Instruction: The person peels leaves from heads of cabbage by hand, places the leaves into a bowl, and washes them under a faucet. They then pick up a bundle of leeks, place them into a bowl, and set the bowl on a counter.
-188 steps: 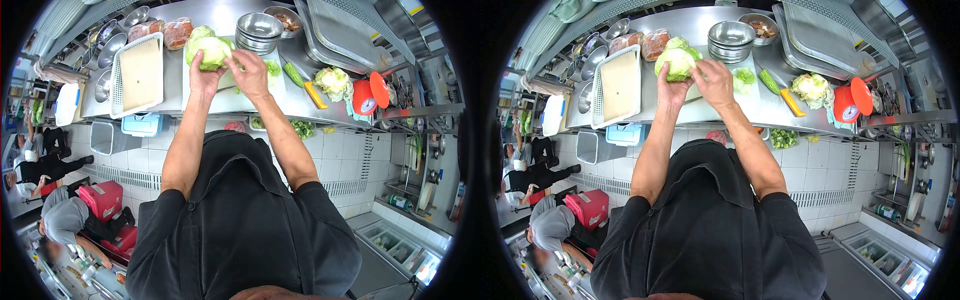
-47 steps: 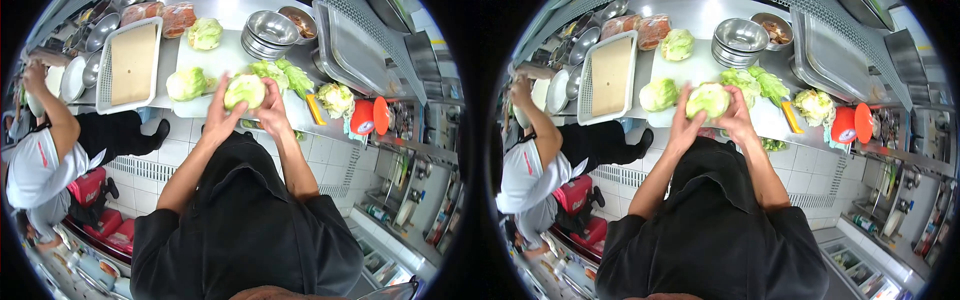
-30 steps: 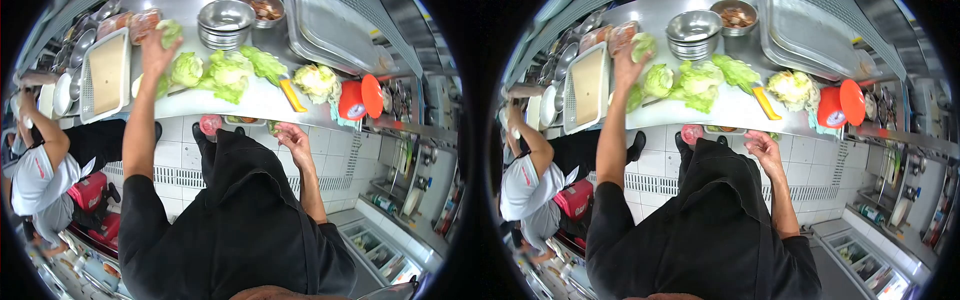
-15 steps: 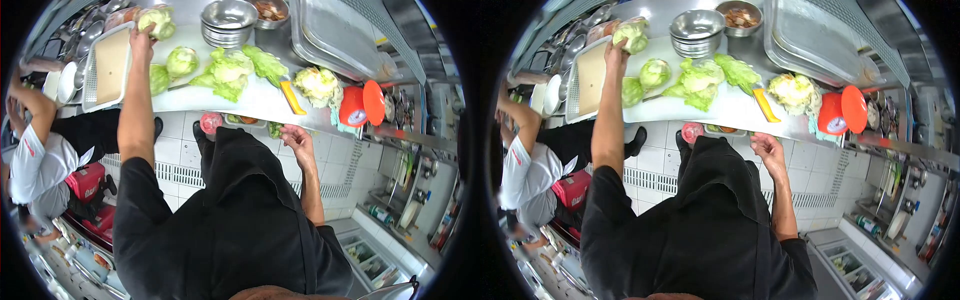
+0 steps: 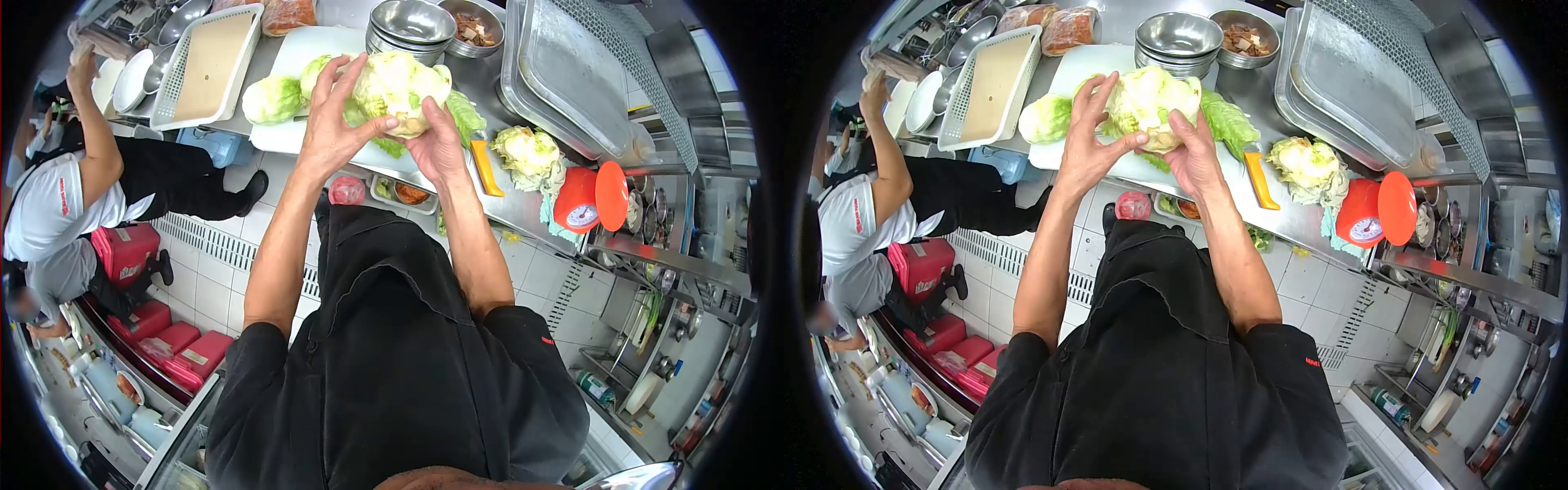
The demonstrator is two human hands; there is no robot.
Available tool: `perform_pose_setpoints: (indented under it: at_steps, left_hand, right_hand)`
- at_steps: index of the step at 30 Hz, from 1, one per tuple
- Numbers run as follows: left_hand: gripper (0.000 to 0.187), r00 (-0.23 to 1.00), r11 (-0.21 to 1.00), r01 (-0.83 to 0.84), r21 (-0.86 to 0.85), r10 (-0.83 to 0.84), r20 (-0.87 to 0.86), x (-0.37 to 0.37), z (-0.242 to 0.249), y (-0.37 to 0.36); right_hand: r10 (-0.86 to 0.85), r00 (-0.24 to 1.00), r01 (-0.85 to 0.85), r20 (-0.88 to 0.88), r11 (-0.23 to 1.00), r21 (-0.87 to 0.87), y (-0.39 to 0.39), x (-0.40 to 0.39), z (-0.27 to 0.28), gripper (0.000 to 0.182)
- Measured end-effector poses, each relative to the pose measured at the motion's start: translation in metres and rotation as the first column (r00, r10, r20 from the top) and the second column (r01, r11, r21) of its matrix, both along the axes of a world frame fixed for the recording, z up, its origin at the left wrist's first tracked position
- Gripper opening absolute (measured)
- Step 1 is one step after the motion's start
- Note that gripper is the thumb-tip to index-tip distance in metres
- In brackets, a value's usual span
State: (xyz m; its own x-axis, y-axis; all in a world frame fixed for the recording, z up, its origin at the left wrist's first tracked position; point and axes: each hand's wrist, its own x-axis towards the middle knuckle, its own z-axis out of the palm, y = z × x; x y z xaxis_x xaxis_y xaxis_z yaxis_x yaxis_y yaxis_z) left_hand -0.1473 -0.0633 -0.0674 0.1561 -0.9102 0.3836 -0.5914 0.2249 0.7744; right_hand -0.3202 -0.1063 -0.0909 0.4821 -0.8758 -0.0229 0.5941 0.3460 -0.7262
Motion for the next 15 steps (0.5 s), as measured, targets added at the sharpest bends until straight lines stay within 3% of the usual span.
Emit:
perform_pose_setpoints:
  at_steps: [1, 5, 8, 11, 14, 15]
  left_hand:
    - [0.097, 0.999, 1.0, 0.024, -0.016, -0.023, 0.048, 0.0, -0.001, -0.003]
    - [0.093, 0.987, 0.995, 0.093, 0.027, -0.088, -0.134, -0.01, 0.006, -0.006]
    - [0.084, 0.977, 0.977, 0.212, -0.019, -0.212, -0.012, -0.015, 0.007, -0.02]
    - [0.074, 0.966, 0.966, 0.256, -0.017, -0.257, -0.022, -0.026, 0.004, -0.029]
    - [0.057, 0.986, 0.983, 0.098, -0.154, -0.075, 0.149, -0.05, -0.017, -0.03]
    - [0.051, 0.987, 0.978, 0.12, -0.172, -0.098, 0.127, -0.054, -0.019, -0.028]
  right_hand:
    - [0.022, 1.0, -0.022, 0.006, 1.0, 0.012, 0.005, -0.003, 0.001, 0.074]
    - [0.06, 0.998, -0.06, -0.002, 0.998, -0.009, 0.011, -0.019, 0.003, 0.072]
    - [0.069, 0.993, -0.071, -0.092, 0.997, -0.025, 0.007, -0.036, -0.001, 0.07]
    - [0.005, 0.981, -0.004, -0.193, 1.0, 0.004, 0.005, -0.053, -0.003, 0.066]
    - [-0.052, 0.96, 0.05, -0.276, 0.999, -0.013, 0.005, -0.066, -0.007, 0.064]
    - [-0.075, 0.944, 0.07, -0.321, 0.997, -0.025, 0.007, -0.07, -0.007, 0.065]
